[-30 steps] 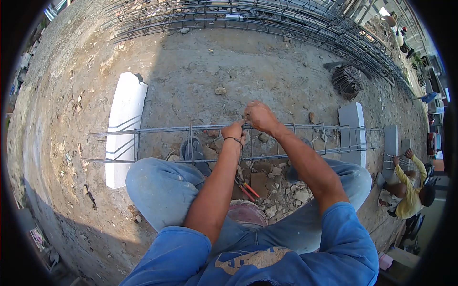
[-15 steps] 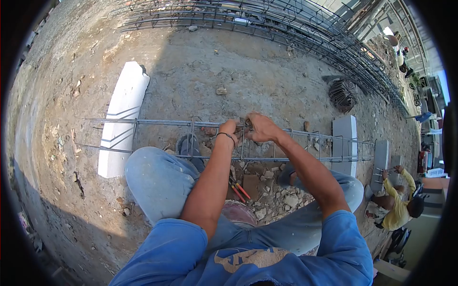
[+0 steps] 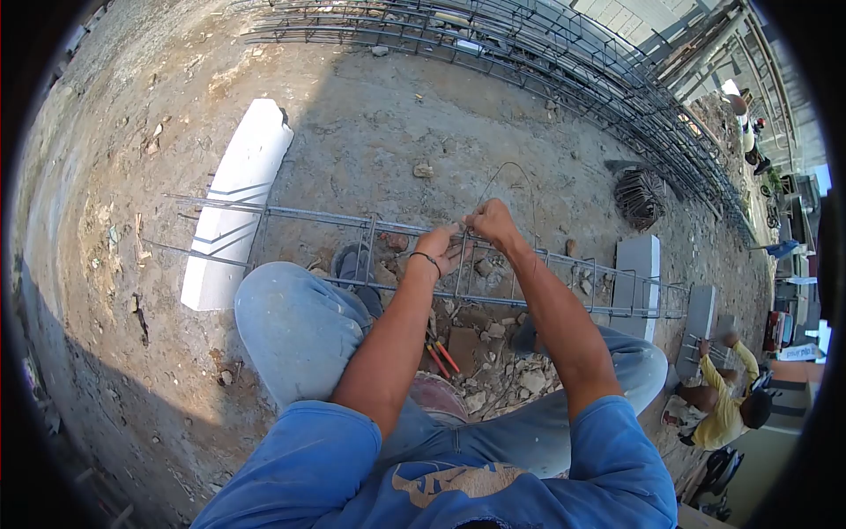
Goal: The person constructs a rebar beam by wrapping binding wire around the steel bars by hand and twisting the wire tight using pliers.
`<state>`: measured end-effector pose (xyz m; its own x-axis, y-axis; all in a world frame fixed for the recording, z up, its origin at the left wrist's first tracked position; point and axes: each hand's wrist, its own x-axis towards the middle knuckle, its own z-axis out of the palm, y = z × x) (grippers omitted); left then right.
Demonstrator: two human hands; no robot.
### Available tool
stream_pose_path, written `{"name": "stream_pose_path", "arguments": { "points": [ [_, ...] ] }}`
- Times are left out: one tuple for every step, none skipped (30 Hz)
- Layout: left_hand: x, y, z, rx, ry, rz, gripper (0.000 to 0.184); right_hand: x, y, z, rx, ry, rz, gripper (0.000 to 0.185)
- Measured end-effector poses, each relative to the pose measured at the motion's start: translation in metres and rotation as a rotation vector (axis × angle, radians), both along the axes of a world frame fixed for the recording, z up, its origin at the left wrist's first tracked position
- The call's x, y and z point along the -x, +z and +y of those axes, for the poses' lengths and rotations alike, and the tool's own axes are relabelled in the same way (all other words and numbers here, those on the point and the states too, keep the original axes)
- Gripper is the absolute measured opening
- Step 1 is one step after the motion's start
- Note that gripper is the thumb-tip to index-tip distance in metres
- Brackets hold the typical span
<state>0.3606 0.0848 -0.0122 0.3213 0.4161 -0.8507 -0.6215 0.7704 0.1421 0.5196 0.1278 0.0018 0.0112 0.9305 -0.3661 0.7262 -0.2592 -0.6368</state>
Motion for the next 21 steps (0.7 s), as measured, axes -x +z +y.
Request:
{"name": "stream_pose_path", "arguments": {
  "points": [
    [-0.001, -0.003, -0.003, -0.08, -0.011, -0.038, 0.016, 0.001, -0.001, 0.003, 0.001, 0.001, 0.002, 0.029],
    [-0.001, -0.004, -0.007, -0.159, -0.024, -0.078, 0.014, 0.002, -0.002, 0.006, 0.039, -0.014, -0.017, 0.029],
    [-0.004, -0.008, -0.01, -0.156, -0.023, -0.08, 0.014, 0.001, -0.003, 0.006, 0.076, -0.03, -0.039, 0.028],
    [-0.009, -0.021, -0.012, -0.208, 0.009, -0.044, 0.012, 0.002, 0.0, 0.005, 0.078, -0.03, -0.043, 0.028],
    [-0.013, -0.024, -0.013, -0.262, 0.043, -0.01, 0.01, 0.005, 0.008, 0.002, 0.031, 0.009, -0.099, 0.028],
    [-0.017, -0.028, -0.016, -0.258, 0.046, -0.016, 0.01, 0.007, 0.015, -0.003, -0.012, 0.051, -0.154, 0.028],
    [-0.021, -0.025, -0.018, -0.283, 0.095, 0.036, 0.009, 0.009, 0.027, -0.009, -0.008, 0.055, -0.16, 0.028],
    [-0.023, -0.021, -0.018, -0.309, 0.142, 0.091, 0.007, 0.012, 0.04, -0.015, -0.023, 0.062, -0.118, 0.025],
    [-0.024, -0.017, -0.019, -0.306, 0.147, 0.09, 0.007, 0.014, 0.047, -0.021, -0.037, 0.07, -0.074, 0.022],
    [-0.025, -0.013, -0.02, -0.298, 0.169, 0.114, 0.006, 0.012, 0.043, -0.027, -0.034, 0.075, -0.074, 0.022],
    [-0.024, -0.01, -0.02, -0.292, 0.192, 0.138, 0.006, 0.007, 0.04, -0.033, -0.066, 0.122, 0.061, 0.019],
    [-0.024, -0.009, -0.02, -0.287, 0.195, 0.136, 0.006, 0.001, 0.038, -0.037, -0.094, 0.167, 0.194, 0.016],
    [-0.025, -0.012, -0.018, -0.243, 0.216, 0.099, 0.004, -0.002, 0.04, -0.037, -0.09, 0.169, 0.191, 0.016],
    [-0.027, -0.015, -0.015, -0.202, 0.237, 0.06, 0.004, -0.005, 0.042, -0.032, -0.292, 0.429, -0.015, 0.014],
    [-0.028, -0.018, -0.014, -0.201, 0.239, 0.059, 0.004, -0.007, 0.043, -0.028, -0.492, 0.684, -0.226, 0.015],
    [-0.028, -0.022, -0.014, -0.197, 0.197, 0.055, 0.004, -0.006, 0.05, -0.023, -0.492, 0.684, -0.225, 0.015],
    [-0.026, -0.022, -0.012, -0.194, 0.153, 0.054, 0.007, -0.003, 0.06, -0.016, -0.501, 0.826, -0.292, 0.016],
    [-0.024, -0.022, -0.011, -0.194, 0.151, 0.059, 0.007, 0.0, 0.066, -0.009, -0.508, 0.968, -0.358, 0.017],
    [-0.023, -0.02, -0.011, -0.173, 0.139, 0.047, 0.007, 0.0, 0.063, -0.003, -0.505, 0.966, -0.353, 0.017],
    [-0.022, -0.018, -0.012, -0.152, 0.126, 0.034, 0.007, -0.001, 0.061, 0.003, -0.519, 0.927, -0.231, 0.015],
    [-0.021, -0.016, -0.013, -0.148, 0.125, 0.034, 0.007, -0.003, 0.06, 0.009, -0.532, 0.886, -0.112, 0.014]
  ]
}}
